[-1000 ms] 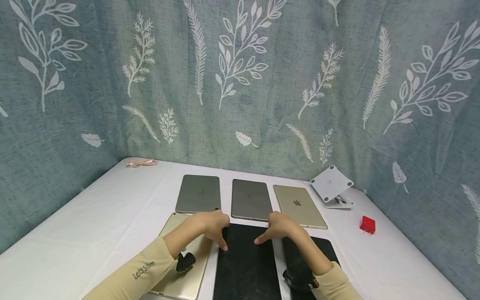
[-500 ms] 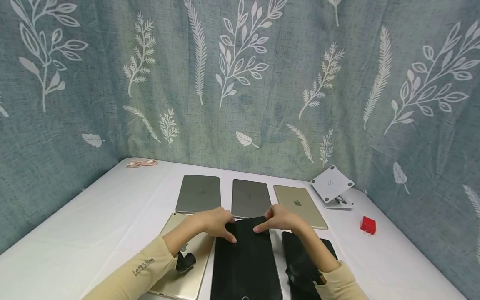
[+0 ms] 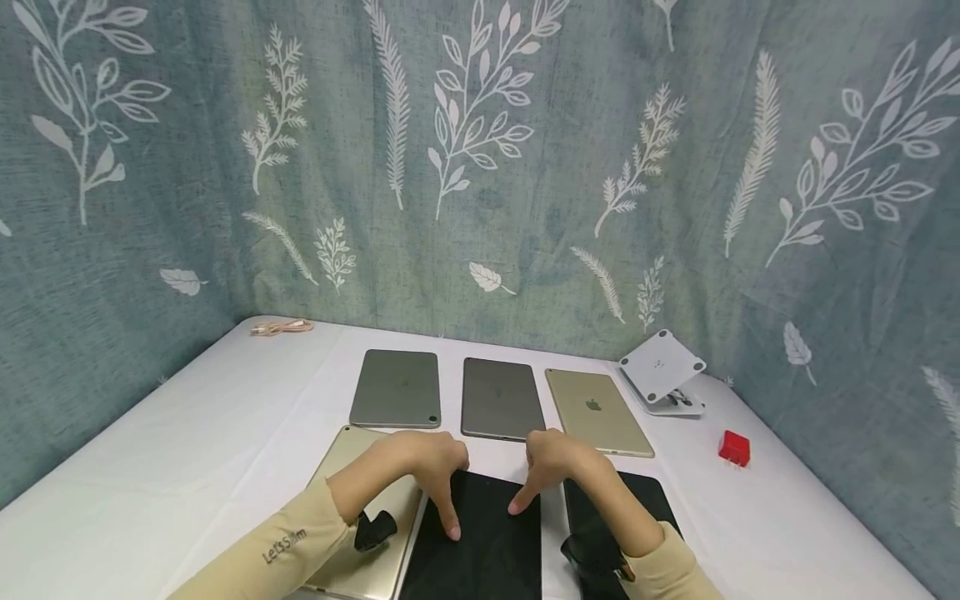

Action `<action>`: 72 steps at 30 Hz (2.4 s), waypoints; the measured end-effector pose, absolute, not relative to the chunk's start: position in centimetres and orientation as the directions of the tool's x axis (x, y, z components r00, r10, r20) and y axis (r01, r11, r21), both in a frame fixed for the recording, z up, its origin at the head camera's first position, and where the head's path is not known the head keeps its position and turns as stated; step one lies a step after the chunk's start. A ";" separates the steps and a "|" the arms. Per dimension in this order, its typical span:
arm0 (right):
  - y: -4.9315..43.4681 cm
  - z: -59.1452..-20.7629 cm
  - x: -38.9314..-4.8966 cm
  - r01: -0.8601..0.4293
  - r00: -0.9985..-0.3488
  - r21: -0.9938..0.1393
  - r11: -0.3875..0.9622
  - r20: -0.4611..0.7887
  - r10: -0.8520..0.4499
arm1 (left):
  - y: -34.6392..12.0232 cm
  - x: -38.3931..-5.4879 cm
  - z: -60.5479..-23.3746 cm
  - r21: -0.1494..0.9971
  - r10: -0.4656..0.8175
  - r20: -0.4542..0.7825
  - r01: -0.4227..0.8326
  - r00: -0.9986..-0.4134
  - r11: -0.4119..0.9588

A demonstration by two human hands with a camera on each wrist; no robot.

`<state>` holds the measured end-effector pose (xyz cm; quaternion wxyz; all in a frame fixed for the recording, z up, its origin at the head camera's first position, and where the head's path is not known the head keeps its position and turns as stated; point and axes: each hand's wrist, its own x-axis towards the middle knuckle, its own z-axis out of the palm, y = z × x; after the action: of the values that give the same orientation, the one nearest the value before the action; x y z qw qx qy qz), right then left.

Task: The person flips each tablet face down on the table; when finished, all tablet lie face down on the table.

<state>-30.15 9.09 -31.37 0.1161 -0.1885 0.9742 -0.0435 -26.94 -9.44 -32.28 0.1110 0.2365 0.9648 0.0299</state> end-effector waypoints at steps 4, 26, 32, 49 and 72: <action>9.0 -31.5 -29.9 -0.375 -0.900 -0.100 0.922 -0.201 -0.387 | -9.5 -26.8 -32.4 0.045 0.435 -0.264 0.439 -0.861 0.897; 9.8 -31.6 -30.1 -0.377 -0.911 -0.133 0.917 -0.128 -0.393 | -10.9 -27.7 -32.8 0.159 0.412 -0.186 0.386 -0.892 0.909; 11.3 -32.5 -31.7 -0.370 -0.876 -0.282 0.885 -0.212 -0.434 | -10.9 -27.6 -32.9 0.162 0.418 -0.187 0.392 -0.889 0.905; 12.9 -31.6 -33.6 -0.144 -0.838 -0.857 0.495 -0.160 -0.521 | -11.6 -28.4 -32.6 0.249 0.486 -0.186 0.437 -0.854 0.864; 13.5 -28.6 -32.9 -0.111 -0.731 -0.975 0.194 -0.052 -0.680 | -11.0 -29.1 -33.2 0.410 0.627 -0.048 0.557 -0.777 0.722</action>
<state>-32.89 13.46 -28.63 0.2476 -0.2703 0.7318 -0.5745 -29.15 -11.04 -33.16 0.0920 0.3208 0.9233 0.1901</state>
